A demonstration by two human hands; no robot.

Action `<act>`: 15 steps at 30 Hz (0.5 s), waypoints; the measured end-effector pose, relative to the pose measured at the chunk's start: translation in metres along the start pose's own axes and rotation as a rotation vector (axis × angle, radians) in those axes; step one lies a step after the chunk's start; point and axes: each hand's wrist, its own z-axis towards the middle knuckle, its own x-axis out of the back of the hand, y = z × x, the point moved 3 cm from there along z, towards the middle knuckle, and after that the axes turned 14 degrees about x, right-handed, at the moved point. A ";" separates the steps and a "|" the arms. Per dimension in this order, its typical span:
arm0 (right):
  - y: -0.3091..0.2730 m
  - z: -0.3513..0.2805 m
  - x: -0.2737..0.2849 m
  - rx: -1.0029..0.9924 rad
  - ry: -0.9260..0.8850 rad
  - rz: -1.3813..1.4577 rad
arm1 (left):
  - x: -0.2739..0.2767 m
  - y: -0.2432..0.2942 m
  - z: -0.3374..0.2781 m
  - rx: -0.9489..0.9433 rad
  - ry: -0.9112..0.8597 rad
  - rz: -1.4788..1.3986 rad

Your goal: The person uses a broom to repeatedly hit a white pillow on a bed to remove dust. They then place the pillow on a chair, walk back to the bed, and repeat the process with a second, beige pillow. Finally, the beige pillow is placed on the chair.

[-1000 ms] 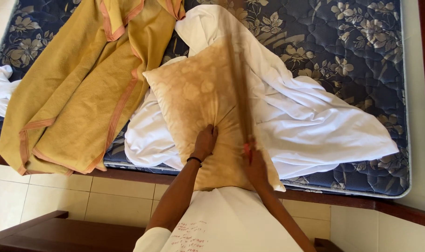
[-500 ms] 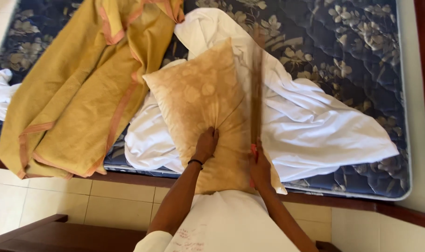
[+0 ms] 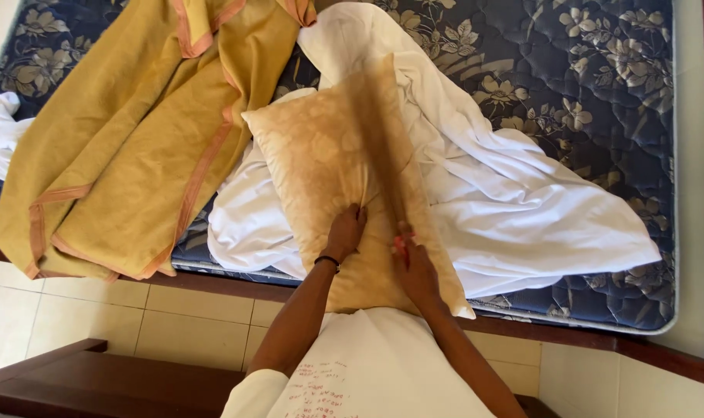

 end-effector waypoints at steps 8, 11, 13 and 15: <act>-0.014 -0.002 0.022 -0.107 0.143 0.228 | 0.011 0.009 -0.017 -0.030 0.003 -0.007; -0.003 -0.003 0.004 -0.116 0.007 0.107 | 0.011 0.007 -0.009 -0.048 -0.023 0.009; 0.008 0.003 -0.001 -0.140 -0.146 0.012 | 0.009 0.009 -0.005 -0.056 -0.024 0.007; 0.023 0.010 0.004 -0.184 0.034 0.081 | 0.013 0.012 -0.013 0.000 -0.029 0.008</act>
